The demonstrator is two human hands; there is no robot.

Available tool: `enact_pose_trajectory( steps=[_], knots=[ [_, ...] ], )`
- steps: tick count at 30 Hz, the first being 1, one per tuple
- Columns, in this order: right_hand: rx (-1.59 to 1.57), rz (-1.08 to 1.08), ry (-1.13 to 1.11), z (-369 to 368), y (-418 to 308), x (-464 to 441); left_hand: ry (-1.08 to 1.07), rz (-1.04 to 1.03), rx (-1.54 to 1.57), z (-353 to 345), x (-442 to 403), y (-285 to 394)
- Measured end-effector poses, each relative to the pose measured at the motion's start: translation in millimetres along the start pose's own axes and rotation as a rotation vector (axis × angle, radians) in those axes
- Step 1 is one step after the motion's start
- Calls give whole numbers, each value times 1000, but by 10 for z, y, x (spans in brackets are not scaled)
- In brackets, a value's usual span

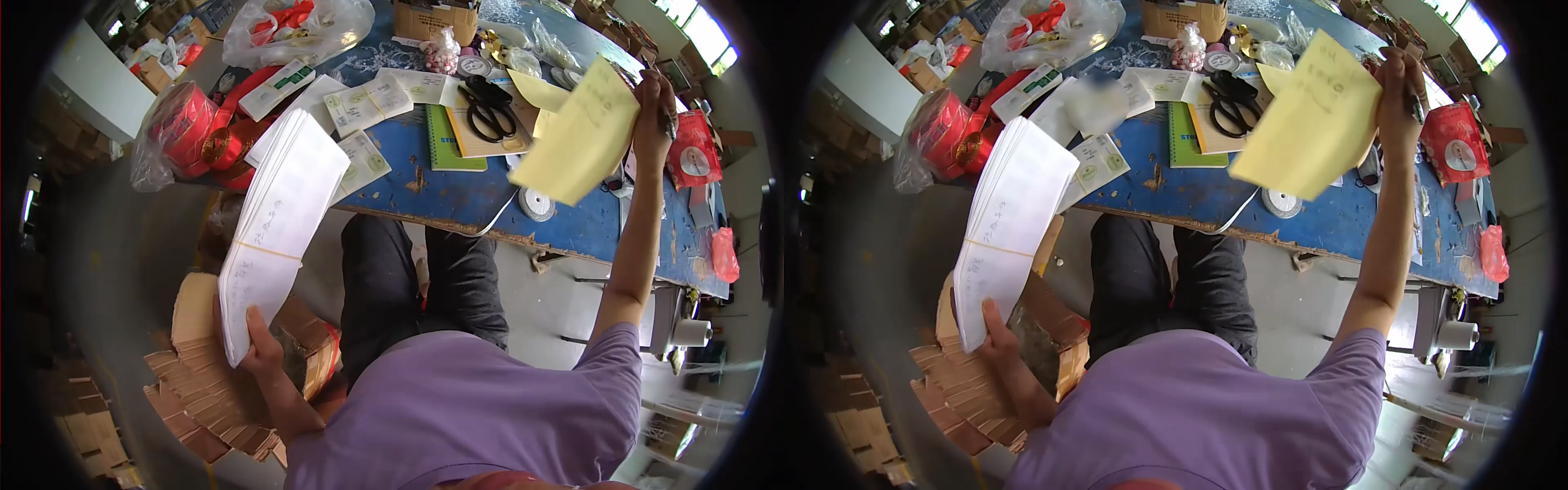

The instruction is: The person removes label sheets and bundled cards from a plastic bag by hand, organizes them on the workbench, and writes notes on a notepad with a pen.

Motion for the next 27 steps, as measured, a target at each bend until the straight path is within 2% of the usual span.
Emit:
enact_pose_trajectory(
  steps=[4, 5, 8, 9, 10, 14, 18, 21, 22, 25, 26, 27],
  knots=[
    [240, 34, -201, -259, 18, 253, -49, -34, -8, -254, -61, -143],
    [118, 37, -284, -420, 64, 383, -43, -58, -11, -329, -78, -139],
    [143, 52, -448, -811, 102, 769, -113, -18, 111, -517, -89, -168],
    [76, -50, -526, -899, 237, 902, -127, 3, 169, -589, -97, -117],
    [76, -57, -579, -965, 298, 1020, -154, 5, 207, -645, -119, -29],
    [-5, -33, -840, -1099, 400, 1374, -192, -32, 184, -690, -159, 27],
    [168, -178, -1113, -1025, 435, 1669, -199, -28, 196, -728, -207, 0],
    [404, 40, -1087, -987, 465, 1755, -174, 9, 234, -749, -200, -128],
    [557, 184, -1060, -995, 466, 1801, -158, 23, 252, -765, -190, -167],
    [869, 347, -1175, -1154, 532, 1972, -148, 111, 318, -835, -190, -123],
    [953, 536, -1193, -1181, 541, 2059, -134, 107, 319, -830, -182, -127],
    [974, 601, -1179, -1208, 570, 2114, -118, 99, 319, -821, -176, -145]
  ],
)
Point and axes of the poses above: each hand's wrist, its own x-axis away from the middle knuckle, its own z-axis out of the back of the hand, y = z × x, the point moved 7 cm from there along -x, towards the middle knuckle, and after that the axes turned 11 degrees about y, right-handed, at the moved point
